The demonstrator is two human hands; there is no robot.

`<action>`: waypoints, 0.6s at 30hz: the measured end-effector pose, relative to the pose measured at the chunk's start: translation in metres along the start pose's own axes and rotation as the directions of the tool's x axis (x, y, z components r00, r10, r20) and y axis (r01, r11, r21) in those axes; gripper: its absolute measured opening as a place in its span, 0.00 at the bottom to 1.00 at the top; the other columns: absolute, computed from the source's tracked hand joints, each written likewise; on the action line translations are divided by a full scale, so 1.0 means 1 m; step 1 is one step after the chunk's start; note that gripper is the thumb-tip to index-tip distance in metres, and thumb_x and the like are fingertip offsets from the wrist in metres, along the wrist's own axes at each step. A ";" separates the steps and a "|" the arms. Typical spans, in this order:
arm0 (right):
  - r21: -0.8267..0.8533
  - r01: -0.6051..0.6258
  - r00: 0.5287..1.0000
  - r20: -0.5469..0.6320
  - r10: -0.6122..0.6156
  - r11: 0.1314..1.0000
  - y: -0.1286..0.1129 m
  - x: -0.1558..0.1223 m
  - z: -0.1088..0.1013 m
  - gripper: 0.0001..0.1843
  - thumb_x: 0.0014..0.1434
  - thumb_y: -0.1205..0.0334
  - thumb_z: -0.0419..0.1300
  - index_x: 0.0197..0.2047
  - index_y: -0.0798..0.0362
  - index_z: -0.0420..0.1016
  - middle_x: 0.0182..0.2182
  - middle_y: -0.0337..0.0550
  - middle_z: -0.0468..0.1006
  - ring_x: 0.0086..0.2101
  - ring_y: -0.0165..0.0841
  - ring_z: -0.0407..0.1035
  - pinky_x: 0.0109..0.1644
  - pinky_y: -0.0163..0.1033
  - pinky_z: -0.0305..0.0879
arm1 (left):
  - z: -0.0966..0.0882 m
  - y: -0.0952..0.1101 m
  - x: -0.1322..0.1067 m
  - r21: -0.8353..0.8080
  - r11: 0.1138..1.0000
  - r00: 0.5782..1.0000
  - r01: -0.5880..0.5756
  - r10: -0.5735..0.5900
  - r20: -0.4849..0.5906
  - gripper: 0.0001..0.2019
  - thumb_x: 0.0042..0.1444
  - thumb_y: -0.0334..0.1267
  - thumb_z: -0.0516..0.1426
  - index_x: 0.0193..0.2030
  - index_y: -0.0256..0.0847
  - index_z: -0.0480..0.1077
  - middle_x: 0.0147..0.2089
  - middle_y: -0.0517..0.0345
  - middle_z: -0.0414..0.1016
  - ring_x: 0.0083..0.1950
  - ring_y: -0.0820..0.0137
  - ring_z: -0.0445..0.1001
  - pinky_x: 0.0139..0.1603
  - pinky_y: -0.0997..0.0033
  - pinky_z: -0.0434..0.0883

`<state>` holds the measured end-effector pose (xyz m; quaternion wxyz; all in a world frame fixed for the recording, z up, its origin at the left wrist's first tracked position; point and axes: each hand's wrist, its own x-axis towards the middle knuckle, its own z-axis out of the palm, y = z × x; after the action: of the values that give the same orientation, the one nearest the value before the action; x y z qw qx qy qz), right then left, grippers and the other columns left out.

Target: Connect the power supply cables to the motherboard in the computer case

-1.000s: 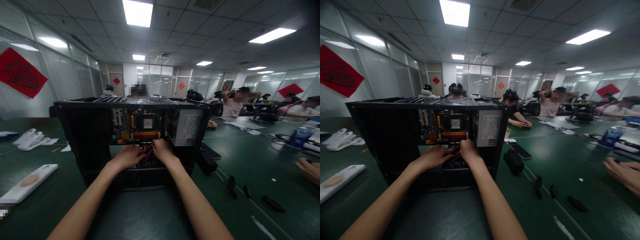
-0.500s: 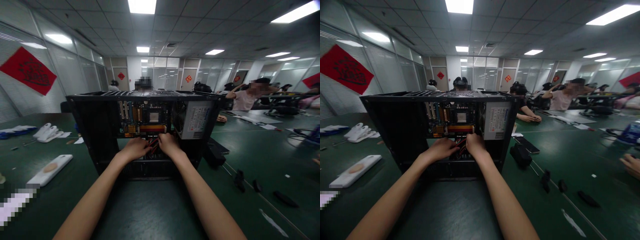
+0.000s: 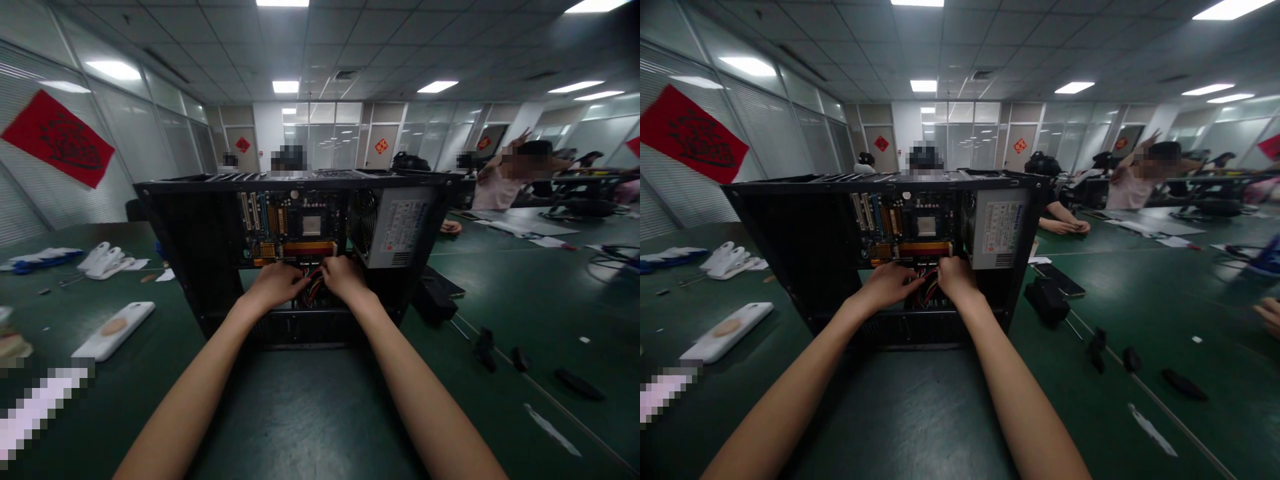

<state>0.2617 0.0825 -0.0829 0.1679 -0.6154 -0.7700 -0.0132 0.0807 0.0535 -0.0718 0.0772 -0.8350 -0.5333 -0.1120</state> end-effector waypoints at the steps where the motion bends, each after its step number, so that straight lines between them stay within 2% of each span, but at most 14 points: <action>1: 0.002 0.002 1.000 -0.002 -0.002 1.000 0.000 -0.001 -0.001 0.16 0.66 0.59 0.51 0.46 0.51 0.79 0.42 0.52 0.81 0.42 0.42 0.77 0.41 0.39 0.68 | -0.001 0.000 0.000 -0.004 1.000 1.000 0.010 -0.010 -0.021 0.22 0.66 0.54 0.47 0.43 0.46 0.79 0.39 0.52 0.80 0.42 0.58 0.78 0.40 0.66 0.67; 5: 0.002 0.015 1.000 -0.009 -0.015 1.000 -0.002 -0.003 -0.004 0.16 0.66 0.60 0.50 0.46 0.51 0.79 0.41 0.53 0.81 0.42 0.42 0.77 0.41 0.39 0.68 | -0.003 0.001 0.000 -0.028 0.999 0.997 0.032 -0.034 -0.063 0.18 0.66 0.50 0.48 0.51 0.48 0.76 0.42 0.53 0.81 0.45 0.59 0.78 0.42 0.66 0.68; 10: 0.017 0.013 1.000 0.010 -0.014 1.000 -0.002 -0.002 -0.003 0.17 0.67 0.59 0.49 0.46 0.52 0.79 0.42 0.54 0.81 0.42 0.40 0.77 0.42 0.39 0.68 | 0.001 -0.004 0.000 -0.043 0.999 0.998 0.003 -0.006 -0.066 0.20 0.66 0.48 0.49 0.61 0.51 0.70 0.53 0.53 0.78 0.52 0.59 0.77 0.51 0.63 0.69; 18: 0.036 -0.018 1.000 -0.003 0.019 0.999 0.001 0.001 -0.002 0.15 0.66 0.57 0.53 0.44 0.52 0.80 0.41 0.52 0.81 0.42 0.39 0.76 0.42 0.38 0.67 | -0.001 -0.003 -0.001 0.004 1.000 1.000 0.000 0.001 -0.015 0.19 0.67 0.46 0.47 0.59 0.57 0.72 0.51 0.56 0.80 0.51 0.58 0.77 0.47 0.64 0.70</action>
<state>0.2632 0.0830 -0.0806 0.1805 -0.6194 -0.7641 0.0011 0.0772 0.0534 -0.0711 0.0828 -0.8341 -0.5326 -0.1173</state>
